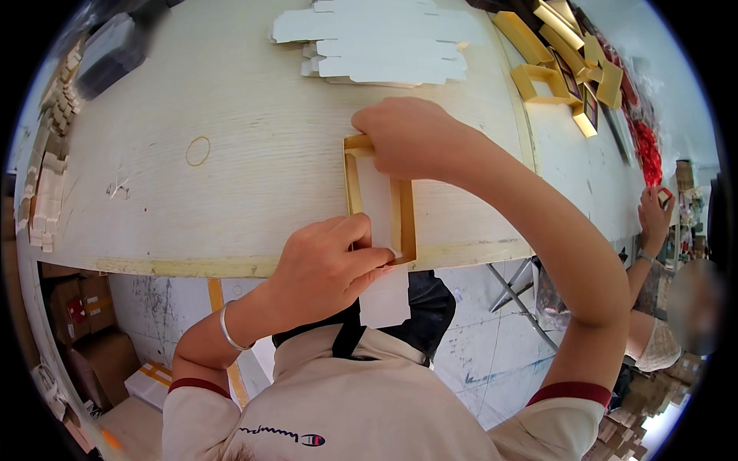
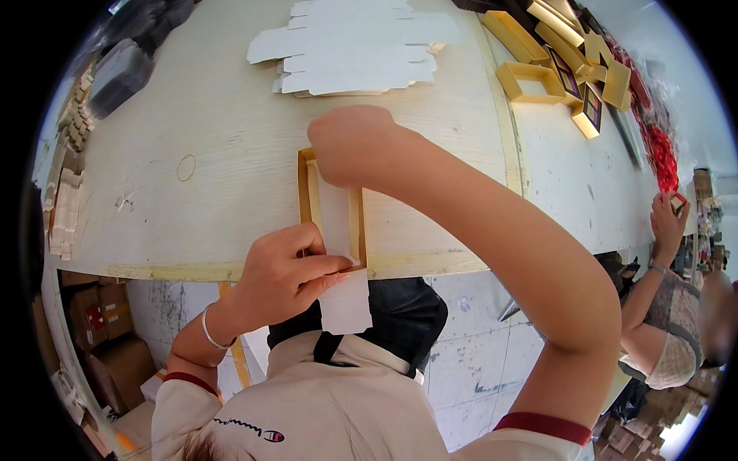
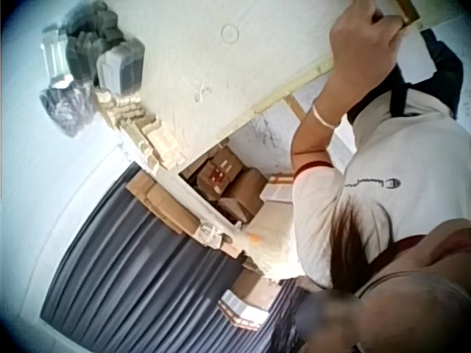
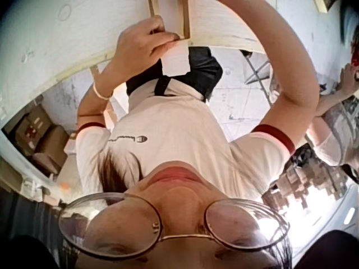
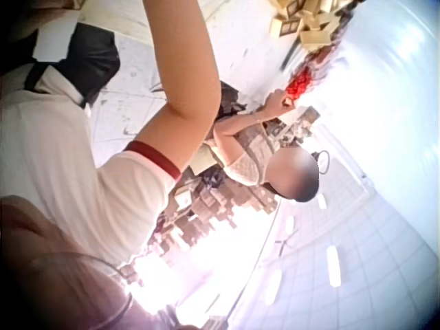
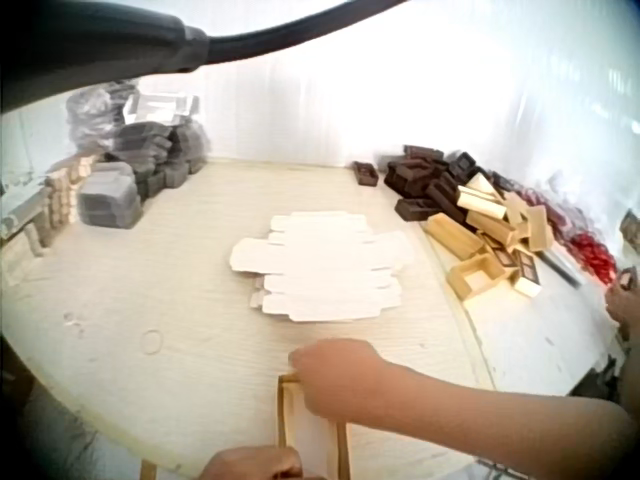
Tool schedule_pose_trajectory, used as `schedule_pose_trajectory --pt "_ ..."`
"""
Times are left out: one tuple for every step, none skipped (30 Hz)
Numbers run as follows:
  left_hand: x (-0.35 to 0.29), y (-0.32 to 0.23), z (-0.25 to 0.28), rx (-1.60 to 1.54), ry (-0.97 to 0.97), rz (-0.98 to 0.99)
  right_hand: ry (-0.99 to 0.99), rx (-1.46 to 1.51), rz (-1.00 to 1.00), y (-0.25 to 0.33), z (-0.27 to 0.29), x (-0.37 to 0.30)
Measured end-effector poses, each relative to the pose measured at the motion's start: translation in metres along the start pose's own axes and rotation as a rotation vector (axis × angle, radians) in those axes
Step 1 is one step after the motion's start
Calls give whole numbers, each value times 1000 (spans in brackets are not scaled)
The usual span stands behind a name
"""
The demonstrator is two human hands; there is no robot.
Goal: The person folds flat white cardboard pieces into small rectangular boxes by hand. They repeatedly pick up a piece, fold the sides, and place the finished box on a growing stack on the table.
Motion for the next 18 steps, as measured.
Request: schedule_pose_trajectory --pt "0 0 0 -1 0 0 4 -3 -17 1 -1 1" --pt "0 0 1 -3 0 -1 8 -5 -34 3 -1 1" --pt "0 0 1 -10 -4 0 11 -11 -52 3 -1 0" --pt "1 1 1 -18 -8 1 -19 5 -41 1 -2 -2" --pt "1 1 1 -27 -13 1 -49 21 -32 -2 -3 -5" --pt "1 1 1 -35 -16 10 -78 39 -18 -5 -5 -9" --pt "1 2 2 -44 -20 18 -219 113 11 -8 0 -17" --pt "1 3 2 -54 -24 26 -361 186 40 -11 4 -30" --pt "1 3 2 -61 -14 28 -502 264 66 -15 6 -46" --pt "1 3 3 -67 -14 38 -542 320 147 -16 7 -60" --pt "1 4 3 -72 -14 48 -580 376 229 -17 8 -77" --pt "1 3 3 -63 -17 46 -617 437 311 -17 5 -95" --pt "2 3 3 -57 -19 41 -606 498 376 -15 -4 -112" --pt "3 3 4 -49 -19 38 -552 542 353 -13 -17 -123" --pt "3 3 3 -63 -5 53 -497 588 321 -12 -31 -131" --pt "5 2 3 -73 7 64 -529 622 331 -11 -45 -134" --pt "5 1 2 -83 20 75 -561 657 341 -9 -63 -133" --pt "5 2 1 -102 19 97 -597 695 352 -7 -73 -130"
Point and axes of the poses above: each hand's wrist, its own x-axis towards the middle knuckle, its own z-axis out of the back of the hand, y = z × x, the point moved 4 cm from there along x, towards the middle knuckle, and after that the axes turned 9 degrees about -z, right-handed, at the moved point
